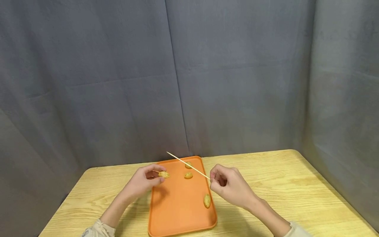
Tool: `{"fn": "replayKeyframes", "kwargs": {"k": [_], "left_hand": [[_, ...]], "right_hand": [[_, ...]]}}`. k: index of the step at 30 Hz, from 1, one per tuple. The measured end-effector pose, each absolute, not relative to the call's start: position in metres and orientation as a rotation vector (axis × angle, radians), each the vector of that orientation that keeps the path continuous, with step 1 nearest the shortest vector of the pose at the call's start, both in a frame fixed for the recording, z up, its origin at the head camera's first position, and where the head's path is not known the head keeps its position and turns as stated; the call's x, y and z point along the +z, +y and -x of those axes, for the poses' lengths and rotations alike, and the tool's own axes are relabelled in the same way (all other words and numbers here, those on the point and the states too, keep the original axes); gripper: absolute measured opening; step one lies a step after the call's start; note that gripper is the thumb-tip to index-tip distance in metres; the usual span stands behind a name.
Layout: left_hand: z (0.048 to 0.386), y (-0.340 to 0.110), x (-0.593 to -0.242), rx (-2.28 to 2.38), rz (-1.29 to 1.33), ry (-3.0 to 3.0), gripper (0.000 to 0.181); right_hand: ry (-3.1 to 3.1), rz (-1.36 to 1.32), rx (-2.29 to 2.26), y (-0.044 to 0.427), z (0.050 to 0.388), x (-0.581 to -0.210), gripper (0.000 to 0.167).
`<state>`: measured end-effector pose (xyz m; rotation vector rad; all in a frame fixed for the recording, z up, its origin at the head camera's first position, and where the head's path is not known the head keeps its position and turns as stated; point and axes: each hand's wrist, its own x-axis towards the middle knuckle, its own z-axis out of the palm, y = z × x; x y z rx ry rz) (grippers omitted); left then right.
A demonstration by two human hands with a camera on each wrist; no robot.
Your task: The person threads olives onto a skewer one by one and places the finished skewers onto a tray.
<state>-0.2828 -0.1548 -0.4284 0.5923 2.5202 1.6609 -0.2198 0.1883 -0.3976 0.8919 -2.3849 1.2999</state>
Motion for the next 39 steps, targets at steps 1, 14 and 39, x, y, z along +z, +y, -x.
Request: {"fn": "replayKeyframes", "kwargs": {"k": [1,14,39], "left_hand": [[0.283,-0.155,-0.429,1.723,-0.557,2.447,0.033],[0.276,-0.157,-0.411,2.336,-0.442,1.557,0.049],[0.265,-0.144,-0.394,2.594,-0.272,1.407,0.037]], "right_hand": [[-2.372,-0.904,1.32,0.187,0.218,-0.398,0.034],[-2.319,-0.952,1.361,0.178,0.211,-0.403,0.033],[-2.307,-1.002,1.325,0.169,0.207,-0.407,0.03]]}}
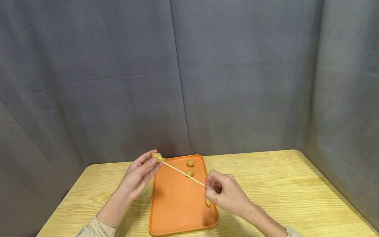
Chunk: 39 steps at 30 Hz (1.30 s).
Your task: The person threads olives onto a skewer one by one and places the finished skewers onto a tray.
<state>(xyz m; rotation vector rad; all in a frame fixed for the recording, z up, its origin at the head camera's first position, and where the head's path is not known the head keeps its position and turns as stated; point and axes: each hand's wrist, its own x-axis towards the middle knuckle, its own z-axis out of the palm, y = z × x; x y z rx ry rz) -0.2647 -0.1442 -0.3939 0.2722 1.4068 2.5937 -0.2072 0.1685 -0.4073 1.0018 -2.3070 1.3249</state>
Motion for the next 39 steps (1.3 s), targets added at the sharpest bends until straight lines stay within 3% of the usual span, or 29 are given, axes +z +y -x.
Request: {"fn": "replayKeyframes", "kwargs": {"k": [26,35,39], "left_hand": [[0.26,-0.134,-0.398,2.574,-0.236,1.464,0.055],[0.259,-0.13,-0.401,2.576,-0.189,1.49,0.045],[0.259,-0.129,-0.402,2.574,-0.199,1.5,0.032]], "right_hand": [[-2.357,-1.035,1.323,0.163,0.205,-0.416,0.034],[-2.313,-1.088,1.36,0.16,0.206,-0.419,0.034],[-2.296,-1.084,1.37,0.16,0.207,-0.42,0.034]]}}
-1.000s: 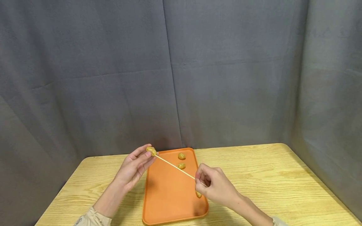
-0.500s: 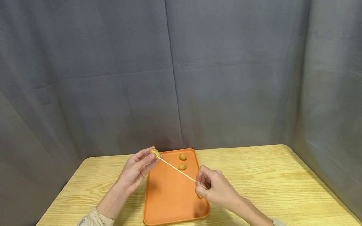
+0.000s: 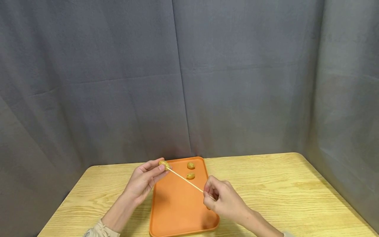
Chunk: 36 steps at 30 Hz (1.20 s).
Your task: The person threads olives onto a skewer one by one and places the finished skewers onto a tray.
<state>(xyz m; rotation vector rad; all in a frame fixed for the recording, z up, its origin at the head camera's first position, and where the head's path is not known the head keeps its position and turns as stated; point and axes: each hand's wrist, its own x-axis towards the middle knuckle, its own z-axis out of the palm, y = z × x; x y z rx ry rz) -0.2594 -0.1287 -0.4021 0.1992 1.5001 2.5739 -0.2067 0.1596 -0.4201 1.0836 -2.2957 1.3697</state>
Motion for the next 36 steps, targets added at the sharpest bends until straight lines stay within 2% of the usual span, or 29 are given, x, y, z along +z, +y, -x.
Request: {"fn": "replayKeyframes", "kwargs": {"k": [3,6,20,27,36], "left_hand": [[0.258,-0.126,-0.403,2.555,-0.235,1.5,0.019],[0.255,-0.124,-0.405,2.527,-0.283,1.494,0.014],[0.243,-0.108,-0.404,2.449,-0.303,1.553,0.014],[0.247,-0.114,-0.398,2.525,-0.213,1.578,0.018],[0.254,-0.133,-0.38,2.712,-0.153,1.528,0.018]], "right_hand": [[-2.287,-1.085,1.385,0.159,0.206,-0.42,0.033],[-2.286,-1.083,1.415,0.158,0.204,-0.42,0.032],[-2.217,-1.082,1.447,0.152,0.203,-0.425,0.029],[-2.372,-1.085,1.4,0.162,0.212,-0.416,0.008],[-2.515,-0.932,1.275,0.187,0.219,-0.399,0.013]]}}
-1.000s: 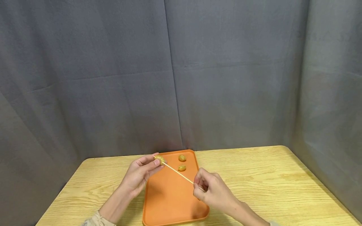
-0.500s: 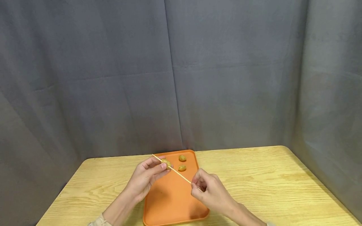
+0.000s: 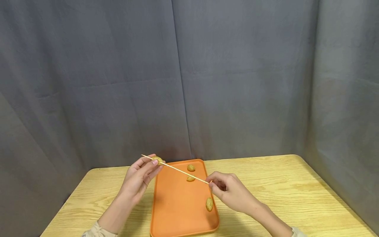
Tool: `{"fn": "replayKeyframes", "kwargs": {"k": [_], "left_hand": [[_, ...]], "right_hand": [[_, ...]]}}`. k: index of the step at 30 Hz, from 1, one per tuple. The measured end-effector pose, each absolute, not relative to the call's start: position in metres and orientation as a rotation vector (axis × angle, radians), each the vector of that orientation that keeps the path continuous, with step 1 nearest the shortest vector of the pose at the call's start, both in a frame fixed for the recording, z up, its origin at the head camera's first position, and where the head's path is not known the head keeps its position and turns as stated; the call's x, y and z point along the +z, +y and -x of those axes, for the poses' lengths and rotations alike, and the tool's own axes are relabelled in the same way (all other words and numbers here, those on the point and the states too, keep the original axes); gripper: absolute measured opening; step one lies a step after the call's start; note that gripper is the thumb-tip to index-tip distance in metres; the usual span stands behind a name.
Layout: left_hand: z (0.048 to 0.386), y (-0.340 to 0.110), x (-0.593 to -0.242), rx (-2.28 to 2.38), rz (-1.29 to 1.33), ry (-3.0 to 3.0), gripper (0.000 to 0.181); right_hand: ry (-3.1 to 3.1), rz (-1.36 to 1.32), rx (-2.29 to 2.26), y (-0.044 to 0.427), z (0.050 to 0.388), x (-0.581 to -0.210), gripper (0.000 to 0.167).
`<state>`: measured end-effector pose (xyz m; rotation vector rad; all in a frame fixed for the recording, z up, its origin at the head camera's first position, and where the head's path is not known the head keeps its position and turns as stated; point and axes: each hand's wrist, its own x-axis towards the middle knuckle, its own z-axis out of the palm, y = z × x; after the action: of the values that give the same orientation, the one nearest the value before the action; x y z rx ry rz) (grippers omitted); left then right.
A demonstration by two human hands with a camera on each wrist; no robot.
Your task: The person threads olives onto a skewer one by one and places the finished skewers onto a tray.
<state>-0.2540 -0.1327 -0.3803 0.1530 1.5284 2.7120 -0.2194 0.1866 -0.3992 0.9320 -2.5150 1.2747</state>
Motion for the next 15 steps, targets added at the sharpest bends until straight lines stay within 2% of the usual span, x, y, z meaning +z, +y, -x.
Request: {"fn": "replayKeyframes", "kwargs": {"k": [6,15], "left_hand": [[0.2542,-0.1349,-0.3788,2.731,-0.184,1.513,0.016],[0.2526,-0.1273,-0.3831,2.759,-0.157,1.486,0.017]], "right_hand": [[-2.511,-0.931,1.285,0.1912,0.2236,-0.3931,0.008],[-2.264,-1.0,1.133,0.1911,0.2253,-0.3989,0.017]]}}
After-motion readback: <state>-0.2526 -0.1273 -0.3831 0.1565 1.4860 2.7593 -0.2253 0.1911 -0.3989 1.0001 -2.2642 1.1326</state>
